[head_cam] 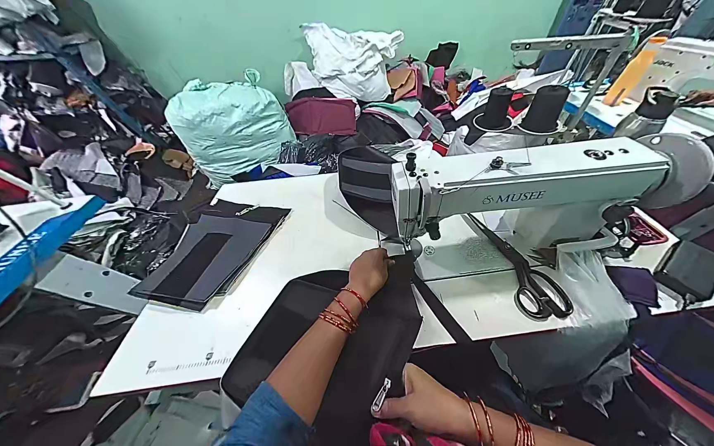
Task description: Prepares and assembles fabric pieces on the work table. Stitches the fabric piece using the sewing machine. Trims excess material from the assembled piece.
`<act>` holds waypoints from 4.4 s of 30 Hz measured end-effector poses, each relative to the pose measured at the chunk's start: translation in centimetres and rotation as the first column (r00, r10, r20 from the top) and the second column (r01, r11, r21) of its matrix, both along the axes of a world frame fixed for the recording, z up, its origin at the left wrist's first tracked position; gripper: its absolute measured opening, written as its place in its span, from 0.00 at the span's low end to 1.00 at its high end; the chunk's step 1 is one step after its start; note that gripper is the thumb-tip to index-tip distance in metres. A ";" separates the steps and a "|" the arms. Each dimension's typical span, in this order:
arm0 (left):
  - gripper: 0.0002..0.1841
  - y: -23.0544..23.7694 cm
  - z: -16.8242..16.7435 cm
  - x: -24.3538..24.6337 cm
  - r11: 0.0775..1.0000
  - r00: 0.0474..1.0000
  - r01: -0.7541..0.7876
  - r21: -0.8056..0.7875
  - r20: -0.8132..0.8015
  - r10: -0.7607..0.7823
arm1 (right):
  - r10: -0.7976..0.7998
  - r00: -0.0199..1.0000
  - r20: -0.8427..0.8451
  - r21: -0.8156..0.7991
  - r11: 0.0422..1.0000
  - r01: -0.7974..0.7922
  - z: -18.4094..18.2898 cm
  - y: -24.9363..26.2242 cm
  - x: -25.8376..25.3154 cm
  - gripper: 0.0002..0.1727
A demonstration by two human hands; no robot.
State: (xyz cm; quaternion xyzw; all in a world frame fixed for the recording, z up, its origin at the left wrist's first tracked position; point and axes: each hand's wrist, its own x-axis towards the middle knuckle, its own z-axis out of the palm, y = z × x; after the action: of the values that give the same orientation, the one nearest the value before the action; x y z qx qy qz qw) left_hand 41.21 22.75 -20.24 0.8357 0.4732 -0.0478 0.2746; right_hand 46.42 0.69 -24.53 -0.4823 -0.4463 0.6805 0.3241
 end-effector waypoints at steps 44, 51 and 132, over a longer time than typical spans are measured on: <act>0.15 2.2 -1.5 1.7 0.961 0.971 -0.151 -0.232 0.149 0.188 | -0.463 0.736 0.494 0.232 0.886 0.401 0.7 12.1 11.0 0.17; 0.15 2.4 -1.7 2.0 0.965 0.966 -0.159 -0.211 0.170 0.196 | -0.453 0.751 0.480 0.228 0.891 0.392 0.7 12.0 11.1 0.17; 0.17 -0.1 -4.7 1.9 0.911 0.897 0.212 0.353 0.299 -0.324 | -0.164 0.411 0.897 0.188 0.982 -0.018 2.3 13.7 8.1 0.22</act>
State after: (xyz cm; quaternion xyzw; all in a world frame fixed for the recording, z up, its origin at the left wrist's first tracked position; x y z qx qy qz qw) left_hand 43.08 22.64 -24.93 0.9210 0.2969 0.1396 0.2100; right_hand 54.48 14.37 -22.20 -0.7633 -0.5846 0.2562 0.0996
